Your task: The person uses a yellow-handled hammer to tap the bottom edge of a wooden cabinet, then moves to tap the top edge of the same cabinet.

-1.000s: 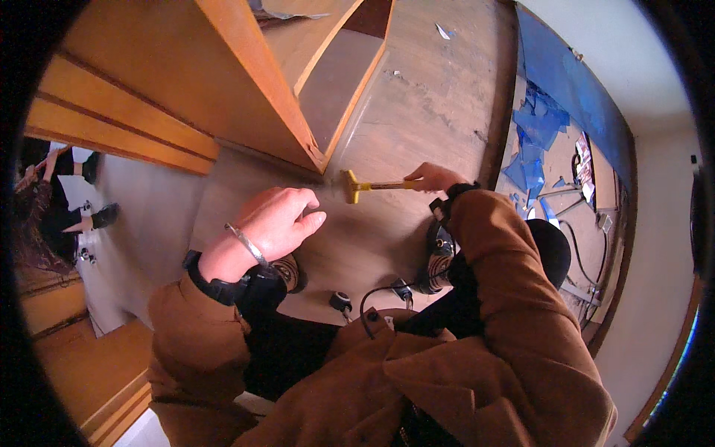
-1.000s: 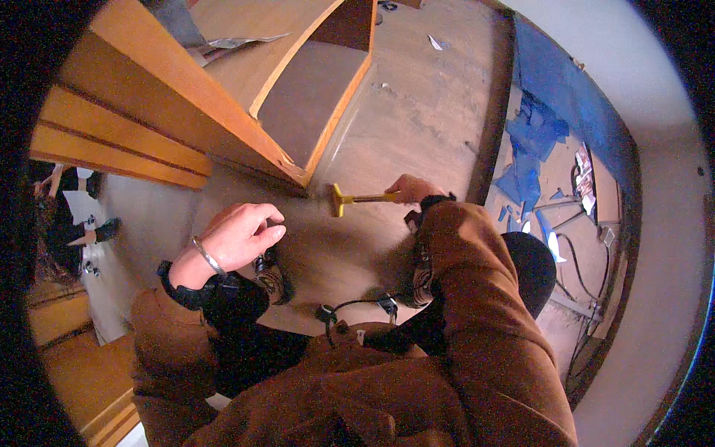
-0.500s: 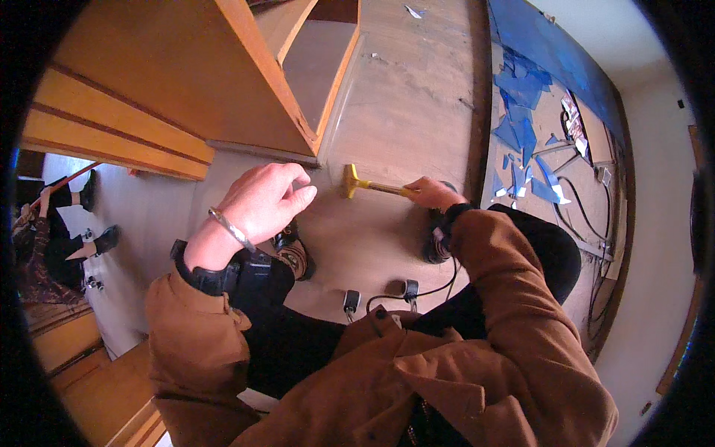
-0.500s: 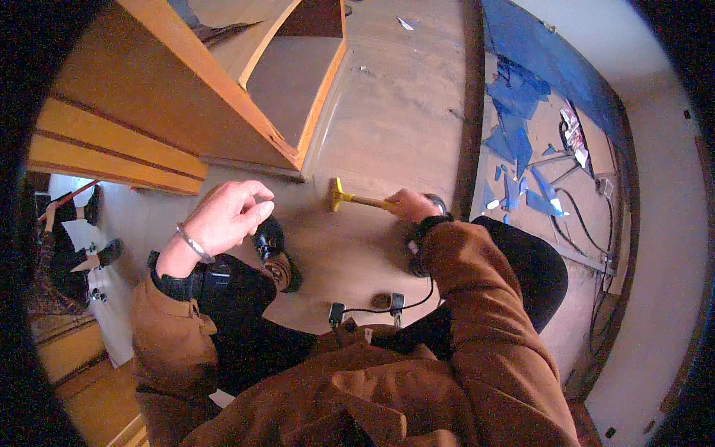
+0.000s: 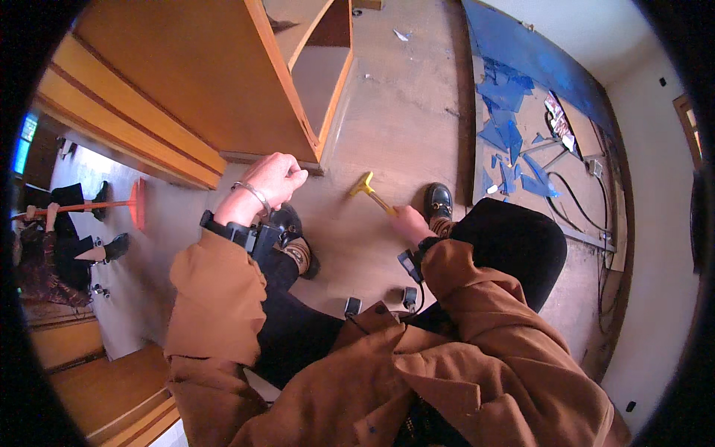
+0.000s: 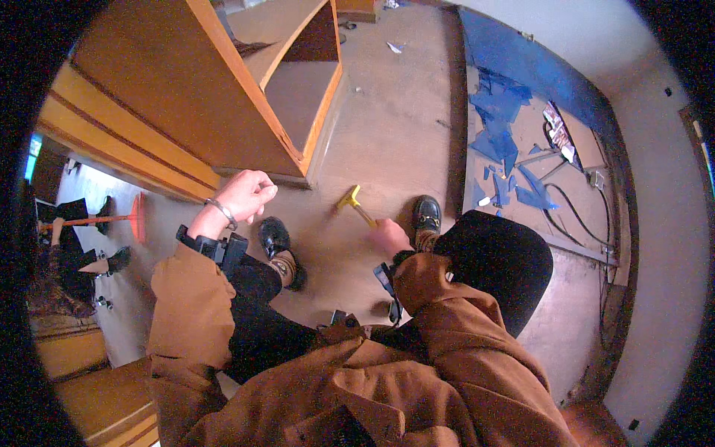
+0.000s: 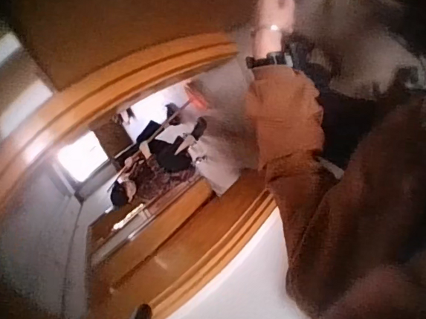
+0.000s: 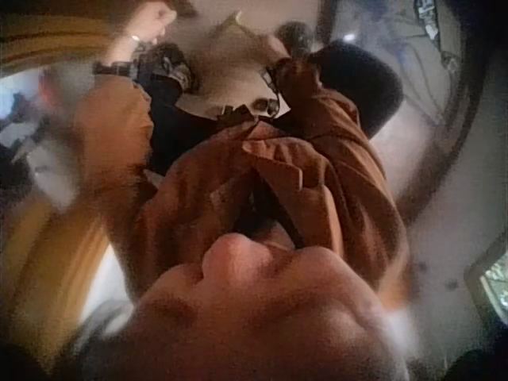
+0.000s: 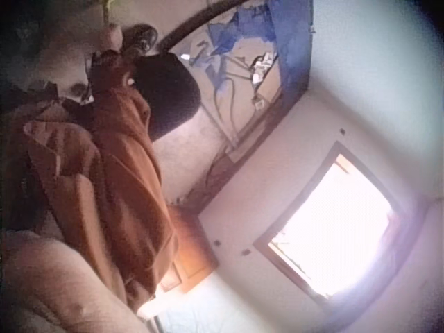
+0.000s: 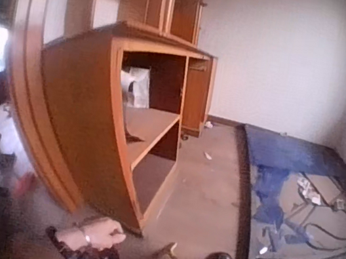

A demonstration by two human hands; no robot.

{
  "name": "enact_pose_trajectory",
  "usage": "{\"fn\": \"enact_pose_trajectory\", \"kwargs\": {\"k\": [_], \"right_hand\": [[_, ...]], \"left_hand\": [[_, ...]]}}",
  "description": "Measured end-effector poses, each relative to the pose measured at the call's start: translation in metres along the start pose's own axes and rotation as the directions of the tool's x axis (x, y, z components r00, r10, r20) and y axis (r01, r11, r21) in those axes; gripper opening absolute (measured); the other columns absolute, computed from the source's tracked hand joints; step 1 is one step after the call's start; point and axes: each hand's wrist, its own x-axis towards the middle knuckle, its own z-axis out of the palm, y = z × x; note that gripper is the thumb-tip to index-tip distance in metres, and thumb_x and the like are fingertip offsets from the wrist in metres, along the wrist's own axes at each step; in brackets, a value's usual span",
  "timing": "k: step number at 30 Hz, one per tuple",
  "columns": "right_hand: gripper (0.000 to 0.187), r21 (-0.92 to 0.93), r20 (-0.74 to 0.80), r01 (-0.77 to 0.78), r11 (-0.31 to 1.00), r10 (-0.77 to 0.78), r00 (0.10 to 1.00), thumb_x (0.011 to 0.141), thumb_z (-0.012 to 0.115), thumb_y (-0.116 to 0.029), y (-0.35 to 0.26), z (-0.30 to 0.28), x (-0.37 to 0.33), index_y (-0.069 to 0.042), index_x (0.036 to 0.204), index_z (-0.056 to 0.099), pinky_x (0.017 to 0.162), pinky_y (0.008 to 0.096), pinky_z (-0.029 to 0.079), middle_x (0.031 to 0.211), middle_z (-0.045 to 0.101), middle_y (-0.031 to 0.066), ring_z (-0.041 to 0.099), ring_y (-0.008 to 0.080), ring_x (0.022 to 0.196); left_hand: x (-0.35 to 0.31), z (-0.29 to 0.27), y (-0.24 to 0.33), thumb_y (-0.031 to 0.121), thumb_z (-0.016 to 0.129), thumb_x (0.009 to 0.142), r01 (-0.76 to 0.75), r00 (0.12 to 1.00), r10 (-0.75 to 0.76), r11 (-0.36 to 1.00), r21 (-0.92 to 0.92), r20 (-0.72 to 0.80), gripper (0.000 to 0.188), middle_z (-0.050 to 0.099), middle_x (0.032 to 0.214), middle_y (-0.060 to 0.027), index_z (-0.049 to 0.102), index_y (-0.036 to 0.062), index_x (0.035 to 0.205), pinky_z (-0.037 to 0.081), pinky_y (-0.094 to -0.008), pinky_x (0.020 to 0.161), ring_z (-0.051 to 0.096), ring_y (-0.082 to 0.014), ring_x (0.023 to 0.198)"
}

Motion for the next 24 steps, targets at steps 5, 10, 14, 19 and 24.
{"fn": "enact_pose_trajectory", "kwargs": {"k": [5,10,14,19,24], "right_hand": [[0.031,-0.007,-0.02,-0.013,1.0,0.013,1.0,0.076,0.059,-0.03,0.007,0.011,-0.003,-0.012,0.1,0.065,0.083,0.0423,0.049,0.1,0.064,0.0189,0.061,0.0335,0.098],[0.029,-0.038,-0.03,-0.003,0.999,0.002,1.0,0.077,0.056,-0.022,0.004,0.017,-0.004,-0.006,0.099,0.064,0.079,0.0432,0.05,0.1,0.064,0.0187,0.062,0.0344,0.095],[0.025,-0.019,-0.019,0.041,0.999,-0.042,0.999,0.078,0.054,-0.02,0.0,0.018,-0.001,-0.004,0.095,0.063,0.077,0.0455,0.051,0.098,0.064,0.0193,0.062,0.0366,0.092],[0.023,-0.138,-0.042,0.067,0.988,-0.074,0.996,0.081,0.051,-0.021,-0.038,0.021,0.026,-0.004,0.093,0.062,0.077,0.0468,0.05,0.095,0.064,0.0197,0.061,0.0369,0.092],[0.022,-0.072,-0.015,0.059,0.996,-0.06,0.998,0.082,0.05,-0.021,-0.073,0.02,0.032,-0.01,0.096,0.062,0.078,0.0447,0.05,0.096,0.064,0.0162,0.061,0.0357,0.093]], "left_hand": [[-0.017,-0.006,0.014,0.025,0.054,0.089,0.019,0.998,-0.022,0.998,-0.055,-0.063,0.025,0.057,0.059,-0.0046,0.06,0.0011,0.086,0.042,-0.0273,0.043,0.051,-0.0109,0.044],[-0.019,-0.002,0.036,0.025,0.053,0.09,-0.177,0.972,0.19,0.979,0.096,-0.137,0.025,0.056,0.059,-0.0027,0.059,0.0012,0.087,0.041,-0.024,0.042,0.05,-0.0086,0.047],[0.0,0.006,0.038,0.025,0.052,0.091,-0.036,0.998,0.033,0.998,-0.047,-0.06,0.024,0.055,0.058,-0.002,0.058,0.0011,0.088,0.041,-0.0249,0.042,0.048,-0.0095,0.044],[0.027,0.0,0.028,0.03,0.055,0.084,-0.202,0.966,0.209,0.977,0.061,-0.152,0.028,0.062,0.077,-0.0122,0.063,0.0033,0.084,0.046,-0.0363,0.062,0.059,-0.0259,0.072],[0.029,-0.004,0.016,0.024,0.054,0.088,-0.243,0.957,0.254,0.966,0.092,-0.138,0.025,0.055,0.056,-0.0027,0.059,0.0007,0.082,0.04,-0.0273,0.041,0.05,-0.0103,0.044]]}}
